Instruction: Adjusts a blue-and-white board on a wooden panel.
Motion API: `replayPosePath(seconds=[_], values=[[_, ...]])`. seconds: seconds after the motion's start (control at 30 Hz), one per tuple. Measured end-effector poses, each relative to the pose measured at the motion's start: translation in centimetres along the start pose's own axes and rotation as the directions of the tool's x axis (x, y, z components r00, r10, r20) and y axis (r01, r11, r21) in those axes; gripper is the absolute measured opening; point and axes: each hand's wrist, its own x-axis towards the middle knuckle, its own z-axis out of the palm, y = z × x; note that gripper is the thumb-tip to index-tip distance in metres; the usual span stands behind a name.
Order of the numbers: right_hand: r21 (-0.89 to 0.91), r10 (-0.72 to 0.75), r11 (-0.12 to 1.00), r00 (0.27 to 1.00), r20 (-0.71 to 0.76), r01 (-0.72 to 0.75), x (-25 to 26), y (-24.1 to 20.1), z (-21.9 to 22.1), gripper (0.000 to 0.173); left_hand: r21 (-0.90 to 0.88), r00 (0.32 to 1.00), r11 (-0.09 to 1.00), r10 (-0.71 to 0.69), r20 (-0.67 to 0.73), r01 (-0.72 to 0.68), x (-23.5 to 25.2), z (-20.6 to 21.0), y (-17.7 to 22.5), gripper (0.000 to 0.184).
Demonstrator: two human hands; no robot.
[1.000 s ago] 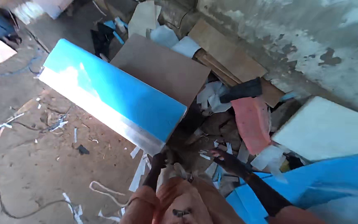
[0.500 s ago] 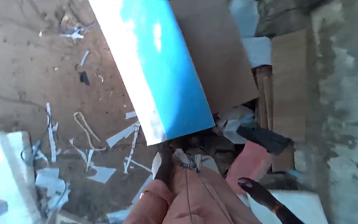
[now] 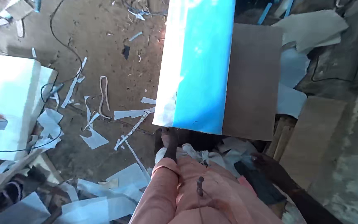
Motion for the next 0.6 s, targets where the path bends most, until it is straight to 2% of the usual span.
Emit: replayPosePath(seconds=[0.1,0.17,0.27,0.33,0.4,0.53,0.6], values=[[-0.108,-0.088,0.989,0.984,0.152,0.105,-0.3,2.7,1.3,0.041,-0.165,0.999,0.986,0.016,0.043,-0.009,1.5,-0.1,-1.3,0.04],[-0.135,-0.093,0.983,0.973,0.209,0.123,-0.5,4.8,1.7,0.044,-0.317,0.998,0.948,0.043,0.055,-0.023,2.1,0.2,-2.6,0.039],[-0.147,-0.063,0.985,0.979,0.194,0.093,-0.6,6.8,1.4,0.048,-0.481,0.998,0.875,0.066,0.015,-0.051,1.9,0.6,-3.7,0.042],[-0.14,-0.031,0.989,0.985,0.17,0.055,-0.9,7.2,0.9,0.044,-0.548,0.997,0.832,0.078,-0.027,-0.08,1.7,0.9,-3.7,0.042],[-0.132,-0.009,0.991,0.989,0.148,0.029,-0.9,7.7,0.5,0.041,-0.577,0.998,0.814,0.053,-0.041,-0.067,1.6,1.0,-3.1,0.037],[-0.098,-0.014,0.995,0.993,0.118,0.026,-1.1,7.2,0.1,0.043,-0.525,0.999,0.851,-0.001,-0.035,-0.018,1.7,0.6,-1.8,0.034],[-0.098,-0.029,0.994,0.994,0.109,0.04,-1.2,6.7,0.4,0.044,-0.417,0.999,0.908,0.02,-0.047,-0.038,1.2,-0.1,-1.4,0.034]])
